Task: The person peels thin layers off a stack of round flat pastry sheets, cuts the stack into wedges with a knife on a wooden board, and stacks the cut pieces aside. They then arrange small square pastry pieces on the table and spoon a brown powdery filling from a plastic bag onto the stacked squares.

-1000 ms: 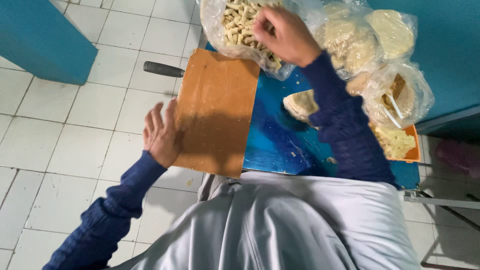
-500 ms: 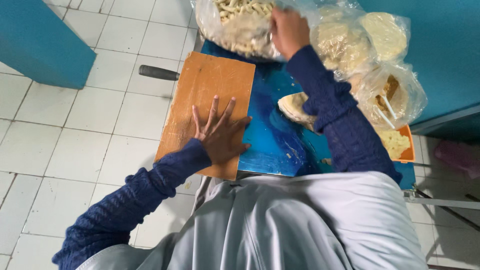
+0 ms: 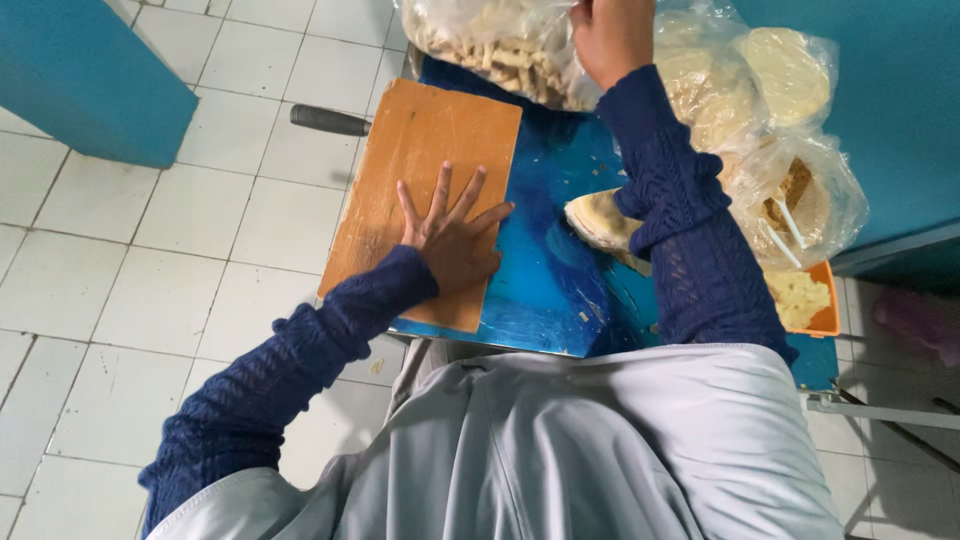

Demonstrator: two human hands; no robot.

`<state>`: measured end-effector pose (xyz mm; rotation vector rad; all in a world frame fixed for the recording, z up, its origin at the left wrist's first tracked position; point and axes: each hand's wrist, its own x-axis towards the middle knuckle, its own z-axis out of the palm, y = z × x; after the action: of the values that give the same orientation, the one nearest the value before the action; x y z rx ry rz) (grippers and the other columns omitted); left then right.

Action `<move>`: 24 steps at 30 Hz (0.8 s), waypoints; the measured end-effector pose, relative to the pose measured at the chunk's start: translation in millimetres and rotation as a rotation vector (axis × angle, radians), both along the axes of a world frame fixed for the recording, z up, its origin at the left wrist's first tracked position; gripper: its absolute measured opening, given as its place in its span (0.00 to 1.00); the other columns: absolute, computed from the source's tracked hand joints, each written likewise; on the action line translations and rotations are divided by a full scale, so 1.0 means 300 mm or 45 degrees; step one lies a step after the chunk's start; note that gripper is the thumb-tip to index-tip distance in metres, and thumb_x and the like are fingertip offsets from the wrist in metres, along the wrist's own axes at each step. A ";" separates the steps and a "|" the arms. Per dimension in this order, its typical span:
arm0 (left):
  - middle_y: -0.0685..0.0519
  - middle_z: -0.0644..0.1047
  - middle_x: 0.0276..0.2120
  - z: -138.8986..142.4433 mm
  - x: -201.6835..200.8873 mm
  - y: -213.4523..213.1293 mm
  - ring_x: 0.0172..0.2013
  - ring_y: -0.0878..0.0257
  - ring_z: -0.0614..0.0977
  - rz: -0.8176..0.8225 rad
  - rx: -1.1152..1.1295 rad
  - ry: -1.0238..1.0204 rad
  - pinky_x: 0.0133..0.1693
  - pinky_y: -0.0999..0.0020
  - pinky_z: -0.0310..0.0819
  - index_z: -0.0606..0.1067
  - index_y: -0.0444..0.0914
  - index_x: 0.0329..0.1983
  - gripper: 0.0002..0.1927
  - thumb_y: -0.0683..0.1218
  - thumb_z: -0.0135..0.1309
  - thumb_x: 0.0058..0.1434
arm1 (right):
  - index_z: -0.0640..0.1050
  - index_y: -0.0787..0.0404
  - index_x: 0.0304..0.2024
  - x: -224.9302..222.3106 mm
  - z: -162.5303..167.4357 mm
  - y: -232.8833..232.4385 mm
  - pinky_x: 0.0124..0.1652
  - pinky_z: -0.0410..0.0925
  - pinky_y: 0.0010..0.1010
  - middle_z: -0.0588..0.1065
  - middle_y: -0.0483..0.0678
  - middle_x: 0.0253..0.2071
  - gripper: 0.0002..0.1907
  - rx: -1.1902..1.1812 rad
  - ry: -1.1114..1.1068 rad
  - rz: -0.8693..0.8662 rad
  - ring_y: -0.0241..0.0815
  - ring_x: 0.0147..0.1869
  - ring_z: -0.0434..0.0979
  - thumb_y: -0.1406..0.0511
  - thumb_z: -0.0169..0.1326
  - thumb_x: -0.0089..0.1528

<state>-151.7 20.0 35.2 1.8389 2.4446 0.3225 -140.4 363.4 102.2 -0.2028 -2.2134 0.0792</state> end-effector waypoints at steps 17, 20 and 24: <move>0.49 0.68 0.62 0.001 -0.100 0.057 0.66 0.46 0.64 0.122 0.057 -0.257 0.64 0.35 0.55 0.70 0.50 0.59 0.21 0.66 0.48 0.74 | 0.77 0.58 0.35 0.244 -0.148 -0.378 0.41 0.70 0.48 0.76 0.52 0.34 0.05 -0.131 -0.772 0.450 0.58 0.41 0.77 0.63 0.59 0.61; 0.46 0.73 0.60 0.034 -0.110 0.083 0.66 0.48 0.68 -0.139 0.373 -0.140 0.64 0.41 0.60 0.72 0.43 0.61 0.24 0.63 0.51 0.75 | 0.80 0.57 0.43 0.191 -0.099 -0.213 0.47 0.72 0.43 0.79 0.49 0.42 0.06 -0.452 -0.504 0.468 0.54 0.47 0.80 0.68 0.51 0.68; 0.49 0.76 0.56 0.094 -0.165 0.194 0.66 0.49 0.69 -0.368 0.637 0.648 0.65 0.33 0.44 0.77 0.47 0.57 0.31 0.61 0.58 0.50 | 0.80 0.64 0.49 0.099 -0.022 -0.005 0.49 0.71 0.46 0.78 0.60 0.47 0.12 0.101 -0.267 0.272 0.62 0.49 0.78 0.72 0.57 0.63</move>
<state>-201.2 78.1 63.3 2.7463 2.4901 0.5421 -110.7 361.9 95.4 0.0731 -2.4364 0.0905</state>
